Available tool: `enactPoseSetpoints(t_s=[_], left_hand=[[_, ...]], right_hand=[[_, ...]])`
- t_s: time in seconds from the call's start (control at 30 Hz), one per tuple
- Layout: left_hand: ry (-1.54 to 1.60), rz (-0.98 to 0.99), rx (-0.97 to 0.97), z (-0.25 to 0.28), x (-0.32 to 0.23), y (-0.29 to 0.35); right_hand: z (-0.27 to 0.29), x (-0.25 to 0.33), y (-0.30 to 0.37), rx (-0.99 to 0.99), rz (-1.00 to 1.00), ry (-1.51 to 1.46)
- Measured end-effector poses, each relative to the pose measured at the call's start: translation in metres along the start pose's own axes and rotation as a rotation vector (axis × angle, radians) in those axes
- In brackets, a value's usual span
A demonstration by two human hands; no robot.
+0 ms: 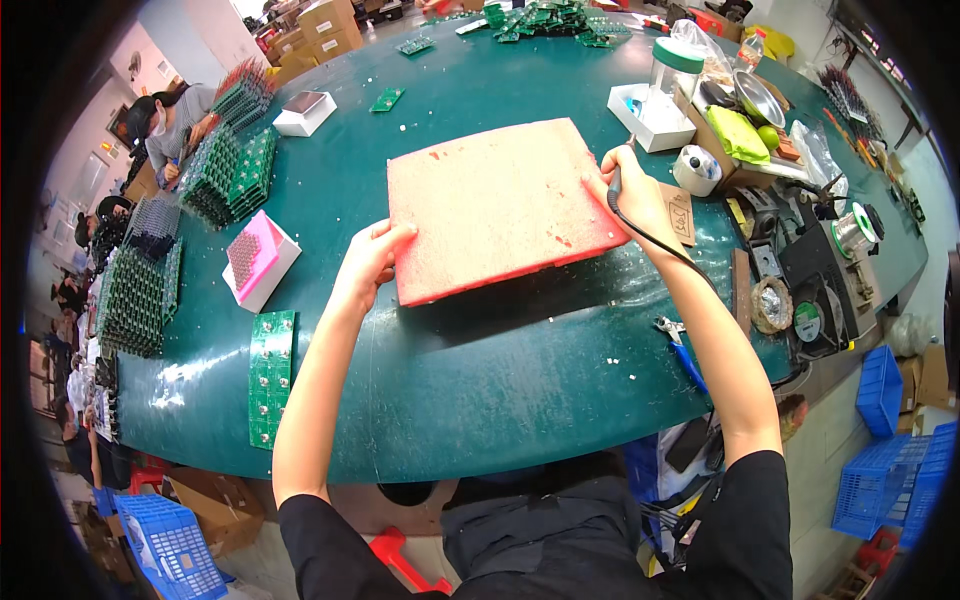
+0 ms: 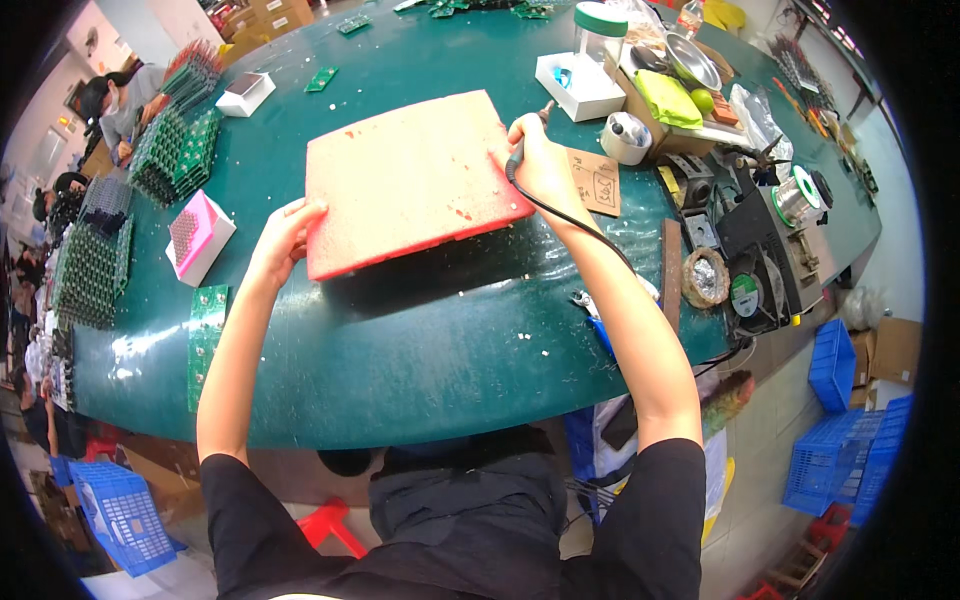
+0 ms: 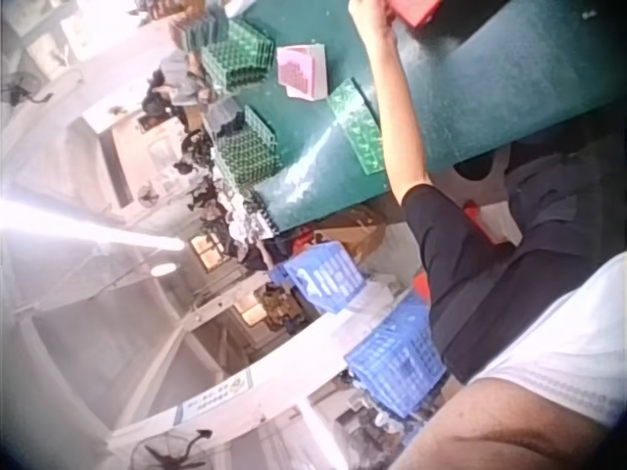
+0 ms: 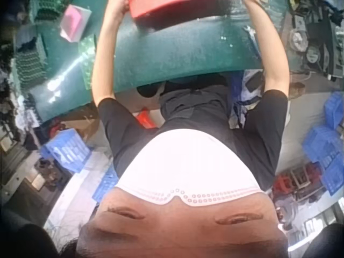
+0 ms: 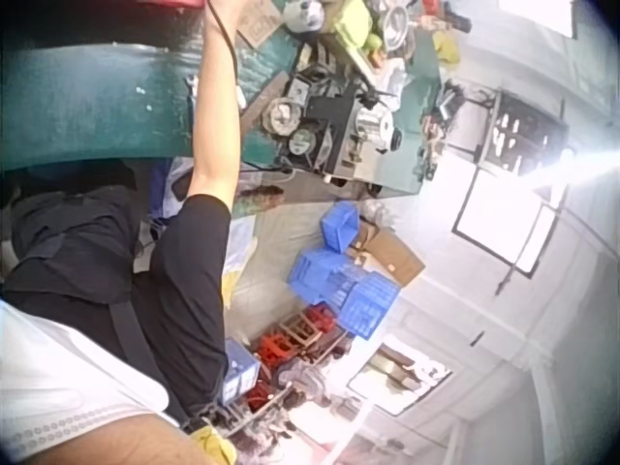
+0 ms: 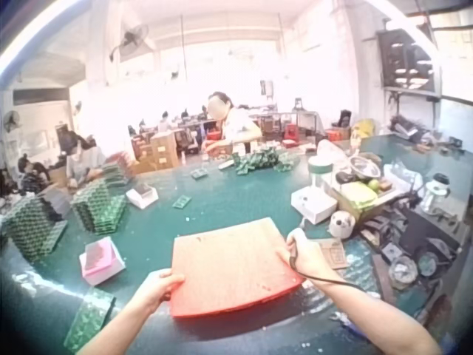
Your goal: The person inserts electronic components into a circuit board panel by hand, flips the board over onto a cardboard block, and solders the component pins using a soldering iron.
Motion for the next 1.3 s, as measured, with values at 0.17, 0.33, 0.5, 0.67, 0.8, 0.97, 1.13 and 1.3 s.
enactPoseSetpoints(t_s=[0.17,0.33,0.5,0.67,0.8,0.97,1.13,1.3], left_hand=[[0.013,0.034,0.004,0.002,0.001,-0.003],[0.1,0.068,0.044,0.001,0.005,-0.004],[0.234,0.088,0.098,0.016,0.011,0.002],[0.165,-0.207,0.125,0.007,-0.047,0.06],[-0.077,-0.321,0.086,0.013,-0.037,0.109],[-0.701,-0.827,0.21,-0.02,-0.013,0.137],[-1.068,-1.222,0.155,-0.055,0.027,0.163],[-1.2,-1.119,0.364,-0.059,0.025,0.163]], right_hand=[[-0.005,-0.013,-0.002,0.09,-0.018,-0.025],[-0.006,-0.019,-0.003,0.043,0.046,-0.006],[-0.005,-0.004,0.004,0.016,-0.015,-0.318],[0.037,0.029,0.023,0.165,-0.093,-0.679],[0.059,0.061,0.055,0.5,0.018,-0.643],[0.042,0.046,0.117,0.662,0.435,-0.359],[0.027,0.039,0.168,0.574,0.77,0.224],[0.025,0.035,0.183,0.681,0.837,0.295]])
Point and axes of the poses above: each hand's wrist, its own y-axis away from the middle knuckle, its own z-axis out of the back of the hand, x = y × z, the point moved 6 cm from there along -y, towards the middle knuckle, and after that the axes turned 8 degrees about x, right-handed, at the moved point
